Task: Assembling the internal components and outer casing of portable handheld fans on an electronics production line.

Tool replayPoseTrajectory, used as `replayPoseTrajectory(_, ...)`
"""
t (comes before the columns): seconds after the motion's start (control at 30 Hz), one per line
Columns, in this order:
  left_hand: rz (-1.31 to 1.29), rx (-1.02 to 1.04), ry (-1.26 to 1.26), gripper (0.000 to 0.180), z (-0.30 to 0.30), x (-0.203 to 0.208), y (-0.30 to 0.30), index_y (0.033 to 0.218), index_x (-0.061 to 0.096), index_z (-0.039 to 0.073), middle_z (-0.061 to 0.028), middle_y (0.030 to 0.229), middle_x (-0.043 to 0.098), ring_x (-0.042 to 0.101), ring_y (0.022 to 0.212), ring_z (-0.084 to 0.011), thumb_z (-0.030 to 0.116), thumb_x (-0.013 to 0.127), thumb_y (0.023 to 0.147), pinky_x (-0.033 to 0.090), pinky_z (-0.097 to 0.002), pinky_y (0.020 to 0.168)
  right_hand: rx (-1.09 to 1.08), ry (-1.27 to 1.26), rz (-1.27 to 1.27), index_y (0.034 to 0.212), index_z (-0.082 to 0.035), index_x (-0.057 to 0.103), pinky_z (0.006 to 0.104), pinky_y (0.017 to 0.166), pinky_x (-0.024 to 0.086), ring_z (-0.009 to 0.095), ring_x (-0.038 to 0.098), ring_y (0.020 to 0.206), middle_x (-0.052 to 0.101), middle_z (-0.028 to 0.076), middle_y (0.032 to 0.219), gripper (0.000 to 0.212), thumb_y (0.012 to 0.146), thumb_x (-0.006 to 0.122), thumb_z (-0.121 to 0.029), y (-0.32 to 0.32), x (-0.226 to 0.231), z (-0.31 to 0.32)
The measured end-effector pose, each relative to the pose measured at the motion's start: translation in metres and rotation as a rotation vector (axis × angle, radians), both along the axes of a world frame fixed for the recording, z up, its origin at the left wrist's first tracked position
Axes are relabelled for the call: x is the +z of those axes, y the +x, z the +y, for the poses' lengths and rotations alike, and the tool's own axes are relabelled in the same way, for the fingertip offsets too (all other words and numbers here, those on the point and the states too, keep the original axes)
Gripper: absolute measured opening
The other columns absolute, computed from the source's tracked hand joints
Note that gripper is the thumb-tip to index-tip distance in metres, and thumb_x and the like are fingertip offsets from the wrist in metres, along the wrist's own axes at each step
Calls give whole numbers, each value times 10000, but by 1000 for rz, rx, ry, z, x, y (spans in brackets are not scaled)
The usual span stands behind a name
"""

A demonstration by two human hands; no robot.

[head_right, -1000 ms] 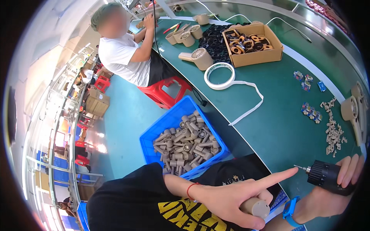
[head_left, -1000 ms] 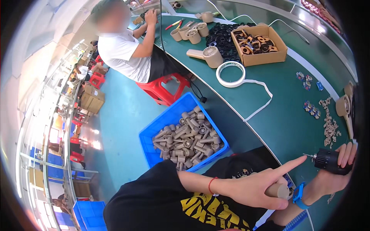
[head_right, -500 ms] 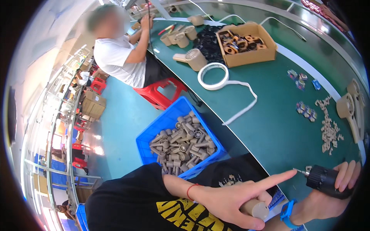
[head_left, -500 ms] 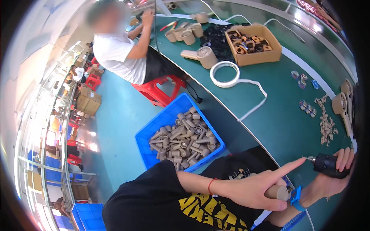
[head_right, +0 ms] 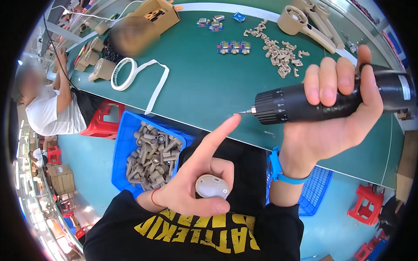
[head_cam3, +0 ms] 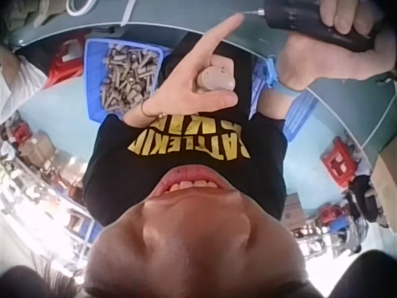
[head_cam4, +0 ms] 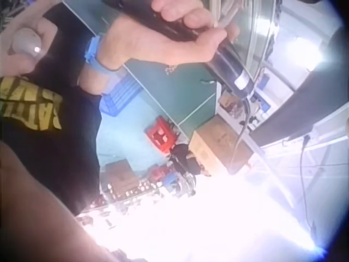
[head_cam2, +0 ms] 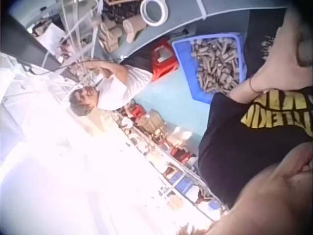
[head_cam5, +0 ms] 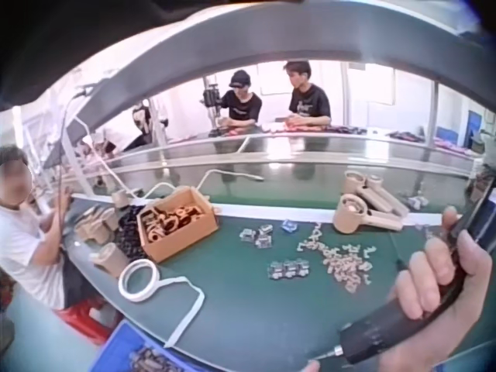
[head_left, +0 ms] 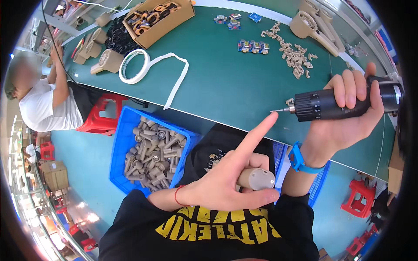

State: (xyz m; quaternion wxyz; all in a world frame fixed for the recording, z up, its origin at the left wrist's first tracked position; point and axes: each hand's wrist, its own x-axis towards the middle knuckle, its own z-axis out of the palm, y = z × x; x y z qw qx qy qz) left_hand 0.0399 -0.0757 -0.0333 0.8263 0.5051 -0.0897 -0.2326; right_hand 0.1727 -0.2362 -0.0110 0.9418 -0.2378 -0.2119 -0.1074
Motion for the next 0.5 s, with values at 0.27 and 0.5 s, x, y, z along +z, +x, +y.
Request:
replayPoseTrajectory(0.27,-107,43,98,1047,-9,0,-4,1512,-127,91,-13,719,547,492,634,-76,23,657,822,405,-228,583,128,68,-26,1175,94,456,232,550,318,90,316,595,329,8,726,281,941,476,-62,2,-9,-18)
replayPoseTrajectory(0.5,-113,91,119,956,-11,1,-14,1526,-59,90,-28,756,540,510,694,-98,150,631,867,411,-249,654,-94,-25,47,1229,81,425,207,520,291,83,307,591,317,13,734,320,942,472,-53,-2,-19,-14)
